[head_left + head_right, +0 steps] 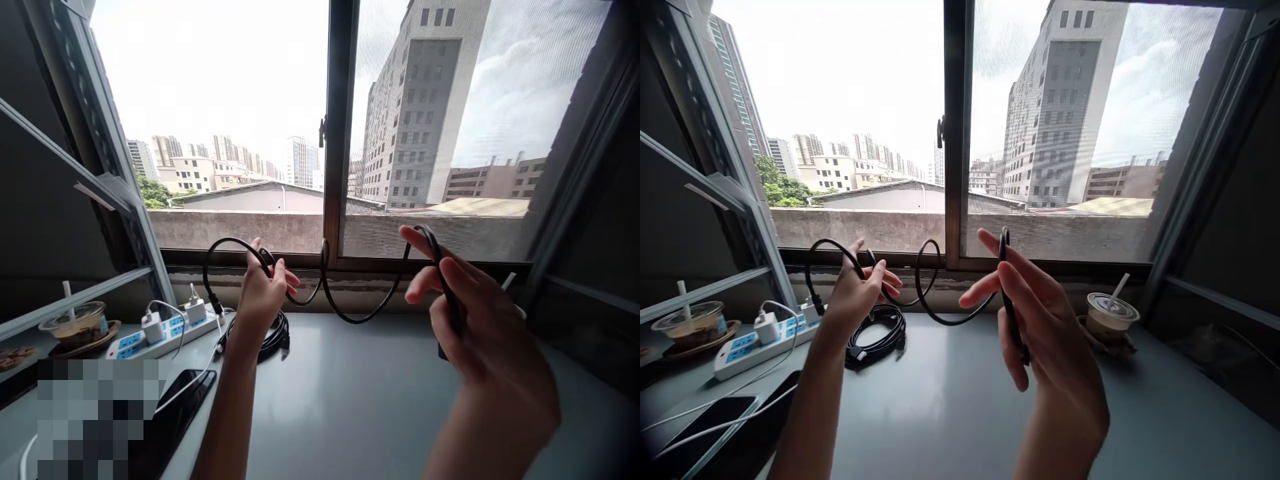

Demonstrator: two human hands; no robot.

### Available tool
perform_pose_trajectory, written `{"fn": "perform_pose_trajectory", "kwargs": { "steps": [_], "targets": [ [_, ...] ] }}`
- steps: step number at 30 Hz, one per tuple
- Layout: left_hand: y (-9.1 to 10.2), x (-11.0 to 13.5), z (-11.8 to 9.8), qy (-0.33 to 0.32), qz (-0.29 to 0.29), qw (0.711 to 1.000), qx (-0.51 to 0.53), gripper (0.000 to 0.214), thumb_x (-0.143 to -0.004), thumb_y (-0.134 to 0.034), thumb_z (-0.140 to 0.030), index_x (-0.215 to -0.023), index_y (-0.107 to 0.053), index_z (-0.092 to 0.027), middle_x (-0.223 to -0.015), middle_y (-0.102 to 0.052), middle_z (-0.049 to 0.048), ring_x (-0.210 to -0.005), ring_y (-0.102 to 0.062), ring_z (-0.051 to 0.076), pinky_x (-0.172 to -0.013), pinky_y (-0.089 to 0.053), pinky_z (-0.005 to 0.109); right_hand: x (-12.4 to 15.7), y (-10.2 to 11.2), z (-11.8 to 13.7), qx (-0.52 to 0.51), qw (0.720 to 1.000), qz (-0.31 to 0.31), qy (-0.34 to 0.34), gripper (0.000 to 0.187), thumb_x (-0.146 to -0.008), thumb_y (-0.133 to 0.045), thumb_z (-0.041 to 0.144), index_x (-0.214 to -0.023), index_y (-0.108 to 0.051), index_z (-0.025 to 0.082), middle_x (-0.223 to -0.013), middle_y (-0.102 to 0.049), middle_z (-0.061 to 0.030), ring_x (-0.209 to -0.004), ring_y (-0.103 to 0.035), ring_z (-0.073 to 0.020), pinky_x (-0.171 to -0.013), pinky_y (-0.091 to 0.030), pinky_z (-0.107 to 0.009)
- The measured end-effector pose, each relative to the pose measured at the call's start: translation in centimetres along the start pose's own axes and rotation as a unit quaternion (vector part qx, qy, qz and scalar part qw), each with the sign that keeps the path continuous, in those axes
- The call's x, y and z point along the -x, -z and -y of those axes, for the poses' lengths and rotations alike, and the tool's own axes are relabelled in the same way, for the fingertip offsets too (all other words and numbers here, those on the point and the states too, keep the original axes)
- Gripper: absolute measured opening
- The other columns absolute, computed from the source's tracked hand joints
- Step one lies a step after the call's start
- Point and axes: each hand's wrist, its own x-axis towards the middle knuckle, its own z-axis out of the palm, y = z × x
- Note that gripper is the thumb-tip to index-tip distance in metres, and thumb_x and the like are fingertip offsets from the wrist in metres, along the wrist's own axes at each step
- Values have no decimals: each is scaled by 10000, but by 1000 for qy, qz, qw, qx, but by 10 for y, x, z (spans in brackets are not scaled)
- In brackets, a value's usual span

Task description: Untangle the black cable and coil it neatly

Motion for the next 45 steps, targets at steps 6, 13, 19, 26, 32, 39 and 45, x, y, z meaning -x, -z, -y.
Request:
{"fn": "perform_pose_trajectory", "kwargs": {
  "steps": [6,13,19,26,32,39,45],
  "targets": [
    [14,-13,10,27,19,996,82,357,-849,-487,-296,-1157,-443,-121,-762,-705,80,-584,-658,175,-537,-511,260,0,5,-7,-2,999,-11,37,222,-749,-667,315,-967,-633,289,-738,-584,-11,-470,-510,-85,-400,-425,-197],
    [33,15,-26,2,84,976,203,254,-840,-512,-357,-904,-609,-132,-847,-704,91,-572,-649,154,-440,-461,211,-19,5,-29,-134,988,82,-1,172,-657,-752,290,-708,-594,248,-731,-546,17,-404,-385,-32,-264,-216,-140],
    [27,24,-32,-3,83,978,190,342,-825,-547,-325,-1118,-591,-155,-719,-686,43,-514,-634,153,-428,-449,222,-31,-10,-37,35,997,30,-69,367,-732,-669,331,-1078,-635,214,-656,-523,4,-449,-369,-30,-318,-233,-124],
    [18,6,-9,-4,147,982,115,332,-820,-553,-322,-1083,-614,-129,-639,-687,65,-693,-656,182,-529,-486,224,-45,-25,-52,45,984,75,-152,582,-775,-543,571,-1088,-602,85,-868,-613,-110,-448,-336,-17,-308,-161,-130],
    [15,12,-17,-32,244,967,71,438,-793,-573,-394,-1161,-585,-156,-748,-708,66,-788,-646,196,-716,-503,298,-44,-33,-48,42,992,44,-111,919,-701,-702,418,-1419,-216,115,-821,-600,-30,-609,-487,-55,-517,-417,-134],
    [10,9,-11,-42,149,987,46,362,-763,-582,-470,-971,-692,-195,-951,-696,83,-942,-609,218,-783,-488,305,-46,-11,-51,48,993,-73,-78,908,-653,-736,326,-1399,-266,110,-776,-558,7,-678,-587,-105,-651,-533,-214],
    [8,5,-6,-30,92,995,-12,432,-768,-510,-546,-777,-716,-166,-848,-696,96,-921,-611,249,-774,-483,343,-44,3,-56,98,988,-40,-109,687,-840,-517,288,-1416,-152,205,-1065,-598,-103,-520,-609,-107,-263,-296,-137]
  ]
}}
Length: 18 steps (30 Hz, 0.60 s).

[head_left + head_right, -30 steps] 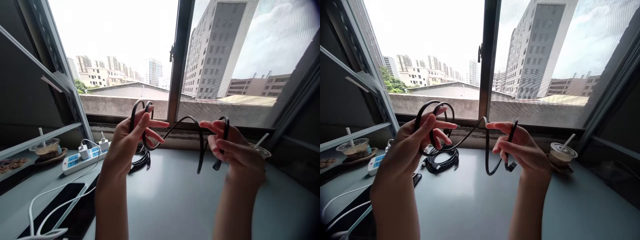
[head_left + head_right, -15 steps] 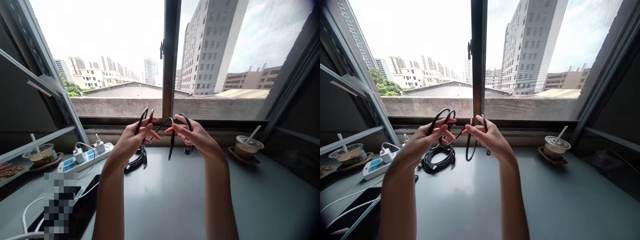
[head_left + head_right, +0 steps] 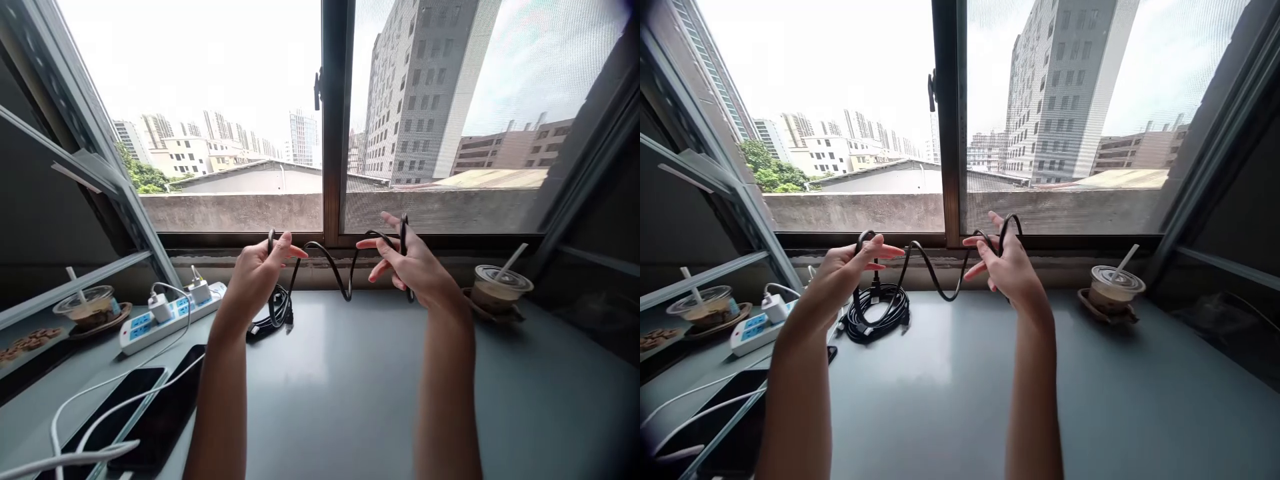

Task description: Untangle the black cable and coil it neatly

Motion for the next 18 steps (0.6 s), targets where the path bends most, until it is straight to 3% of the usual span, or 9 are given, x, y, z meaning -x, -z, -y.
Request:
{"fn": "perform_pose_trajectory", "kwargs": {
  "steps": [3,6,9,14,16,18],
  "targets": [
    [-5,-1,3,12,2,1000,-15,458,-794,-455,-542,-682,-671,-155,-788,-686,90,-831,-623,224,-756,-473,330,0,-11,-2,7,997,76,-20,611,-909,-402,293,-1429,-87,223,-1006,-629,-103,-502,-611,-113,-265,-264,-140],
    [-11,0,2,4,73,997,-4,405,-810,-460,-489,-691,-643,-147,-794,-678,76,-810,-619,202,-763,-455,311,-1,-28,-3,18,991,131,-24,584,-926,-387,336,-1431,-118,216,-917,-649,-86,-474,-585,-96,-291,-272,-150],
    [-16,3,-2,-11,149,988,29,376,-833,-447,-456,-712,-631,-151,-769,-661,48,-800,-606,177,-774,-441,283,-3,-43,-2,33,986,164,-20,657,-877,-482,438,-1411,-222,157,-758,-635,-49,-443,-513,-66,-348,-313,-151],
    [-13,9,-10,-19,141,989,45,416,-856,-393,-488,-710,-610,-164,-799,-642,31,-838,-588,166,-782,-429,264,0,-44,3,34,980,193,-29,789,-771,-565,564,-1373,-271,147,-600,-572,17,-434,-399,-58,-389,-294,-154],
    [-8,10,-13,-17,121,992,36,447,-867,-358,-488,-704,-620,-164,-845,-644,41,-882,-581,173,-798,-423,268,1,-37,4,72,983,163,-29,691,-734,-583,595,-1230,-440,135,-547,-515,35,-447,-383,-59,-398,-272,-156],
    [-3,11,-14,-18,97,995,29,472,-873,-332,-485,-681,-617,-162,-821,-640,46,-860,-580,169,-778,-425,265,-1,-29,2,107,987,118,-19,519,-724,-568,623,-888,-560,130,-505,-441,42,-447,-352,-51,-416,-275,-162]
  ]
}}
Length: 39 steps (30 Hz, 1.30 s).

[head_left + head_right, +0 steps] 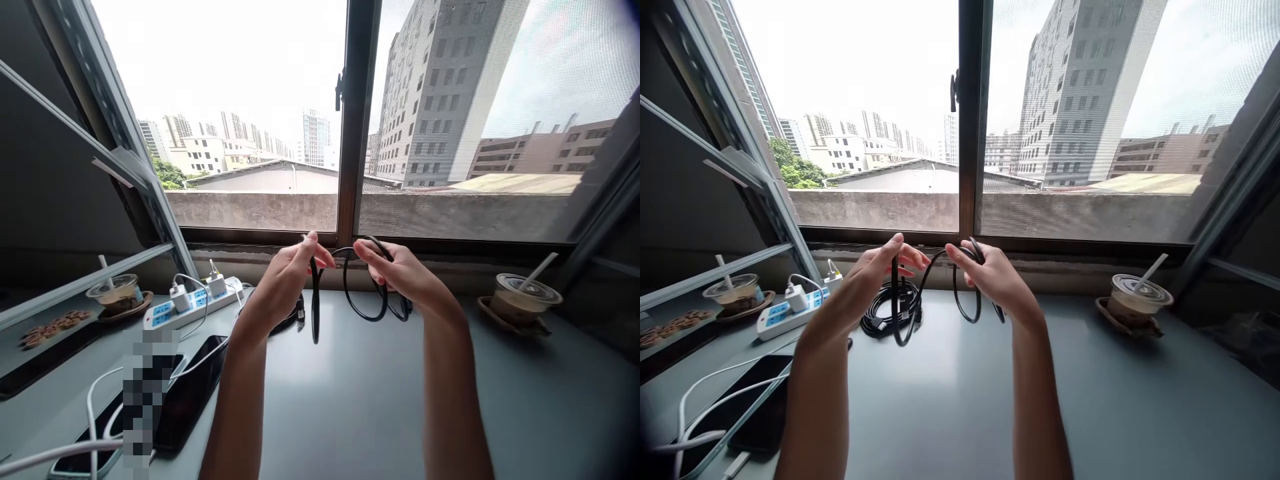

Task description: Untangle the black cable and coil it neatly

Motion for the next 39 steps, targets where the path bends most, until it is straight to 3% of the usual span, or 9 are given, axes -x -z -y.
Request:
{"fn": "perform_pose_trajectory", "kwargs": {
  "steps": [3,7,10,13,18,22,27,33,39],
  "targets": [
    [5,2,0,9,-17,1000,18,472,-866,-337,-498,-624,-559,-159,-663,-582,26,-670,-554,128,-655,-428,240,-2,8,-6,10,998,-57,10,522,-730,-548,634,-580,-420,150,-481,-373,39,-450,-331,-47,-446,-305,-169],
    [1,3,3,68,87,992,53,487,-836,-380,-553,-537,-415,-170,-447,-373,-42,-400,-350,61,-424,-317,197,-3,5,-5,-51,996,-72,16,502,-711,-574,631,-631,-451,151,-530,-375,36,-467,-348,-49,-422,-300,-159],
    [-10,2,6,102,167,977,82,513,-797,-415,-598,-507,-332,-183,-420,-310,-61,-337,-280,42,-345,-248,186,0,-4,4,-88,996,21,2,546,-750,-468,685,-749,-507,141,-542,-398,33,-420,-291,-38,-368,-237,-160],
    [-20,-2,8,97,187,970,121,523,-778,-441,-606,-482,-346,-184,-400,-282,-69,-304,-262,39,-315,-254,187,3,-12,10,-67,990,122,25,587,-793,-374,689,-797,-551,130,-573,-454,11,-435,-333,-47,-381,-273,-163],
    [-21,-6,10,67,210,969,117,573,-812,-376,-598,-511,-555,-144,-372,-434,-7,-300,-405,82,-331,-300,203,5,-13,10,-22,973,219,75,425,-665,-703,449,-933,-587,141,-718,-589,-15,-675,-556,-137,-586,-445,-211],
    [-13,-2,8,69,168,981,75,595,-827,-360,-583,-614,-669,-122,-505,-613,70,-423,-553,124,-429,-398,212,6,-8,8,-36,960,253,118,310,-704,-687,336,-911,-572,136,-753,-584,-7,-683,-535,-123,-600,-428,-210],
    [1,11,-3,-8,-9,999,-45,362,-780,-530,-487,-774,-689,-162,-645,-664,41,-626,-621,155,-614,-461,241,7,2,1,61,972,191,122,230,-788,-592,327,-904,-609,130,-695,-526,10,-588,-435,-86,-504,-342,-191],
    [-1,13,1,-117,48,972,-199,509,-727,-612,-289,-1219,-488,-252,-1228,-527,50,-1144,-470,218,-959,-357,343,-2,-1,-11,173,979,-5,112,398,-762,-583,232,-1148,-611,137,-961,-653,-64,-914,-583,-217,-802,-454,-299],
    [-28,-11,28,-110,20,950,-290,478,-762,-543,-250,-1233,-465,-218,-1164,-530,87,-1133,-453,248,-966,-310,414,2,-9,-1,149,967,-89,185,393,-734,-505,91,-1069,-665,219,-1003,-663,-12,-917,-623,-191,-839,-476,-291]
  ]
}}
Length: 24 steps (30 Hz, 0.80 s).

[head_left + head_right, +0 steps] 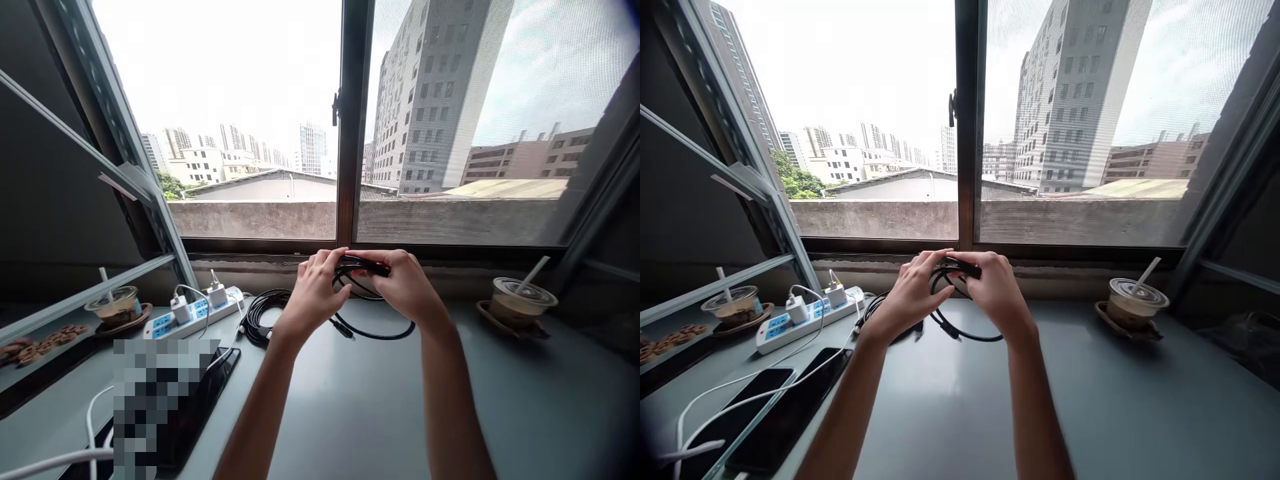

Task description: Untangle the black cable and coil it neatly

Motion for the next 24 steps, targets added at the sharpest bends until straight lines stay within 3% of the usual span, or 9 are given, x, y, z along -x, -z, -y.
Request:
{"fn": "perform_pose_trajectory", "kwargs": {
  "steps": [3,5,10,13,16,20,24],
  "targets": [
    [-7,-8,5,-8,-44,998,54,250,-818,-475,-303,-985,-620,-187,-984,-591,69,-900,-559,194,-802,-406,312,3,5,11,-24,998,-50,32,349,-728,-514,74,-987,-697,218,-944,-678,6,-876,-636,-179,-807,-490,-262],
    [-5,-9,5,-9,-76,990,117,220,-809,-485,-307,-772,-652,-170,-806,-605,42,-691,-558,140,-641,-409,246,4,9,14,-38,995,-74,47,300,-727,-538,87,-939,-708,215,-899,-684,8,-838,-640,-178,-765,-496,-257],
    [4,-5,-2,81,-127,931,331,347,-742,-566,-316,-437,-485,-171,-366,-451,-30,-366,-455,87,-405,-305,207,1,8,12,-108,988,-106,25,226,-727,-609,178,-939,-687,186,-865,-674,-17,-763,-624,-160,-653,-486,-234],
    [7,-5,-6,150,-154,870,444,443,-706,-611,-344,-396,-337,-186,-268,-295,-79,-240,-234,35,-315,-127,214,-3,3,7,-137,987,-84,-4,266,-765,-592,255,-1017,-637,182,-920,-661,-26,-797,-617,-154,-718,-490,-255],
    [10,-6,-8,162,-177,818,522,474,-696,-621,-308,-395,-276,-184,-271,-244,-95,-247,-169,15,-314,-109,210,-7,-1,4,-112,991,-68,-40,255,-796,-553,305,-998,-605,159,-874,-658,-35,-761,-618,-152,-733,-489,-275],
    [12,-5,-9,150,-177,796,559,513,-676,-645,-295,-384,-241,-171,-270,-225,-100,-241,-179,2,-312,-133,198,-7,-1,4,-70,992,-70,-76,276,-811,-532,320,-1028,-600,164,-830,-651,-34,-759,-617,-154,-705,-486,-264],
    [14,-5,-5,151,-147,787,579,583,-685,-644,-322,-363,-185,-162,-260,-191,-95,-224,-172,-4,-308,-128,199,-4,5,4,-121,987,-12,-104,328,-805,-561,362,-1074,-586,176,-830,-654,-40,-751,-627,-162,-670,-498,-263]
  ]
}}
